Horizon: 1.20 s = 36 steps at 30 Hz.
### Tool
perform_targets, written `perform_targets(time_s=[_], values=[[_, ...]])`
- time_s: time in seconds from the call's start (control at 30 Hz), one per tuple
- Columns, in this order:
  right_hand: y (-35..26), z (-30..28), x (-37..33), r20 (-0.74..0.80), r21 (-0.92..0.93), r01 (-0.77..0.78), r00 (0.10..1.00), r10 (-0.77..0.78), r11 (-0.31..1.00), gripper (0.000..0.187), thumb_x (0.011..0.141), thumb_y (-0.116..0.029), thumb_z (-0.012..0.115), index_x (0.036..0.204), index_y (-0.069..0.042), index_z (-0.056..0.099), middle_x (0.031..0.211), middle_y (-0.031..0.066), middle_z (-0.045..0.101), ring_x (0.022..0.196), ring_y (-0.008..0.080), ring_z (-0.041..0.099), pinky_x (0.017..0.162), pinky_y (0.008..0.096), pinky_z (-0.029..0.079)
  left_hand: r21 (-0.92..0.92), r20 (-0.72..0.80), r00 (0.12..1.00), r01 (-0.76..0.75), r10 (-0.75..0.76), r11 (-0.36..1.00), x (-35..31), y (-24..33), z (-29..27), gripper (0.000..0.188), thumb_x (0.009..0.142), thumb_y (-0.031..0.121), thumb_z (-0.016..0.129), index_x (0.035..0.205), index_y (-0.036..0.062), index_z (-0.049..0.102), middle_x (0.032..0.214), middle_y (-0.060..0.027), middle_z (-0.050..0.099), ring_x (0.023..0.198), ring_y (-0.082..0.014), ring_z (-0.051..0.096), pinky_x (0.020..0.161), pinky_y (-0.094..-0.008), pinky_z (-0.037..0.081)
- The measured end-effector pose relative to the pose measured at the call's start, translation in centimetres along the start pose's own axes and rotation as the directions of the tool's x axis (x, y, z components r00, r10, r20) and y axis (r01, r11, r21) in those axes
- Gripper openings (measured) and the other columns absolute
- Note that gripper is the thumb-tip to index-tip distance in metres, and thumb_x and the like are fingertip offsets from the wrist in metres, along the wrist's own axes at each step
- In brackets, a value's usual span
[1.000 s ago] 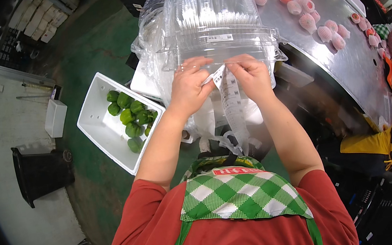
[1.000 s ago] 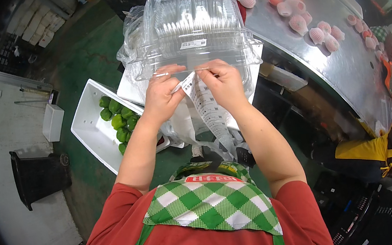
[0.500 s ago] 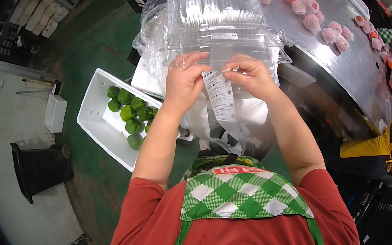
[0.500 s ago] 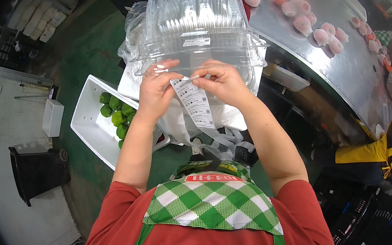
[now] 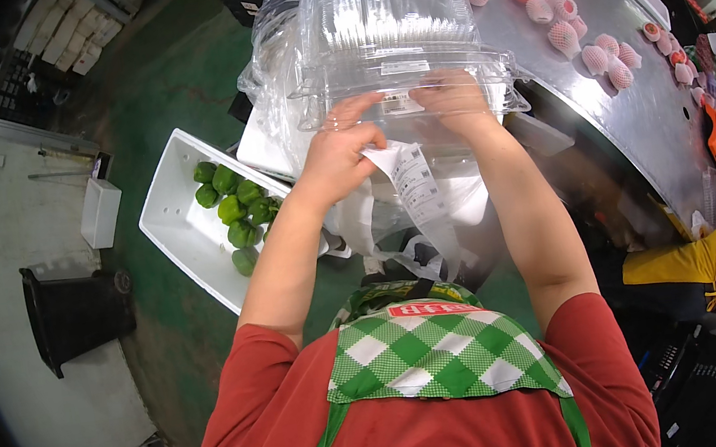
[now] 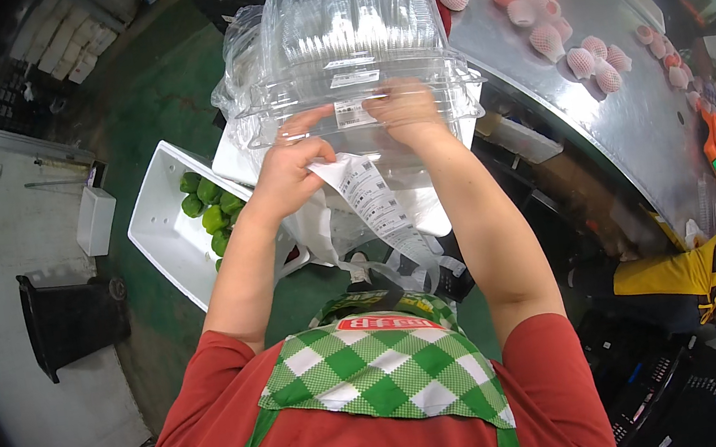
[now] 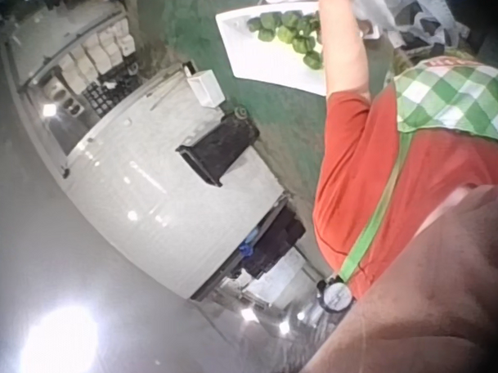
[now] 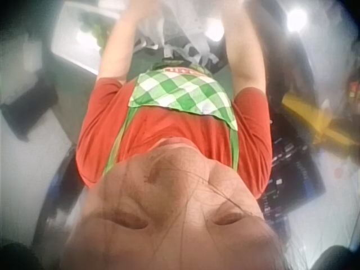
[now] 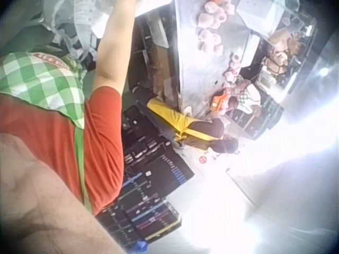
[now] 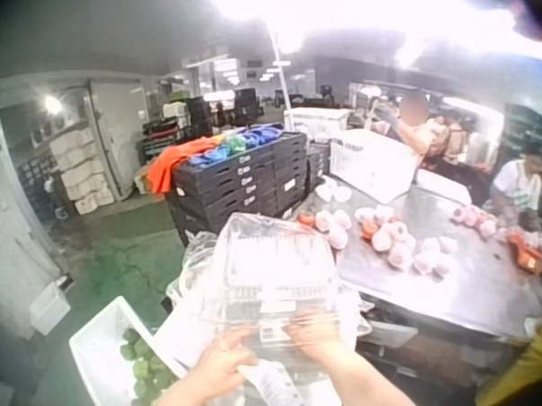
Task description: The person applies printed labels to clear plastic containers on a workbench. They peel labels from a roll, smooth them onto the container lids, and stack the labeled units. The person briefly moves to a nearby crate to place a label on a container of strawberries before returning to the workbench.
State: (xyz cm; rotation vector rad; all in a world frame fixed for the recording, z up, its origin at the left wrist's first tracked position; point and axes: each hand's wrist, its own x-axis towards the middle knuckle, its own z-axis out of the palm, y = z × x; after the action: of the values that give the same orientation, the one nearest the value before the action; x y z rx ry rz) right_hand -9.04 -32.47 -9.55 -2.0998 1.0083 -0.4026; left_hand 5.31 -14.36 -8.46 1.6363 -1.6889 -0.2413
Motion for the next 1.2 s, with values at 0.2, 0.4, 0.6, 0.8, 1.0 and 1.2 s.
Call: perform_targets(time_s=[0.2,0.4,0.6,0.8,1.0,1.2], values=[[-0.6,1.7,-1.2,-0.150,-0.215,0.025,0.987,-0.058,0.976,0.035,0.082,-0.031,0.069,0.107,-0.006,0.072,0.107,0.0158,0.070,0.100,0.0323,0.067,0.089,0.0405,0.053,0.122,0.153,0.987,0.037,-0.056,0.992,1.2,0.4,0.9,0.020,0.078,0.015,0.072,0.081,0.0073,0.054,0.129,-0.0109,0.064,0.125,-0.0359,0.054,0.098,-0.0432,0.046],[-0.2,-1.9,-4.6,-0.253,-0.468,0.055,0.948,-0.194,0.882,0.040,0.081,-0.028,0.074,0.114,-0.007,0.068,0.110,0.0170,0.070,0.103,0.0350,0.065,0.090,0.0445,0.051,0.151,0.133,0.990,0.023,-0.044,0.988,0.6,-0.3,0.7,0.022,0.080,0.015,0.072,0.078,0.0078,0.051,0.127,-0.0098,0.066,0.126,-0.0357,0.054,0.100,-0.0432,0.045],[6.4,-4.3,-11.1,-0.333,-0.208,0.145,0.919,-0.209,0.967,0.050,0.083,-0.026,0.074,0.123,0.001,0.062,0.117,0.0221,0.066,0.118,0.0395,0.057,0.100,0.0458,0.045,-0.040,-0.077,0.995,0.064,-0.067,0.997,-1.6,-0.5,-0.2,0.022,0.075,0.014,0.077,0.072,0.0075,0.056,0.140,-0.0134,0.057,0.130,-0.0367,0.049,0.108,-0.0462,0.036],[2.4,-4.2,-14.4,-0.229,-0.021,0.096,0.968,-0.098,0.995,0.055,0.087,-0.015,0.065,0.137,0.002,0.051,0.130,0.0254,0.059,0.125,0.0395,0.054,0.105,0.0440,0.043,-0.084,-0.151,0.988,0.006,-0.019,0.996,-0.4,0.9,-1.5,0.021,0.077,0.013,0.078,0.072,0.0082,0.058,0.152,-0.0179,0.044,0.136,-0.0386,0.042,0.109,-0.0431,0.035],[4.7,-4.2,-14.3,-0.188,0.161,-0.081,0.976,0.111,0.984,0.064,0.084,-0.007,0.061,0.145,0.002,0.042,0.137,0.0257,0.054,0.130,0.0394,0.050,0.107,0.0434,0.041,-0.146,-0.080,0.995,0.050,-0.062,0.988,-1.0,1.7,-2.1,0.019,0.075,0.011,0.077,0.072,0.0089,0.058,0.154,-0.0188,0.041,0.136,-0.0390,0.042,0.109,-0.0430,0.036],[2.8,-3.8,-15.1,-0.219,-0.147,0.049,0.972,-0.081,0.988,0.068,0.084,-0.009,0.064,0.147,0.001,0.039,0.137,0.0279,0.053,0.133,0.0446,0.045,0.109,0.0486,0.037,-0.126,-0.063,0.997,0.037,-0.046,0.991,-1.8,1.9,-2.4,0.019,0.073,0.010,0.076,0.072,0.0089,0.057,0.154,-0.0197,0.040,0.134,-0.0399,0.043,0.109,-0.0435,0.036]])
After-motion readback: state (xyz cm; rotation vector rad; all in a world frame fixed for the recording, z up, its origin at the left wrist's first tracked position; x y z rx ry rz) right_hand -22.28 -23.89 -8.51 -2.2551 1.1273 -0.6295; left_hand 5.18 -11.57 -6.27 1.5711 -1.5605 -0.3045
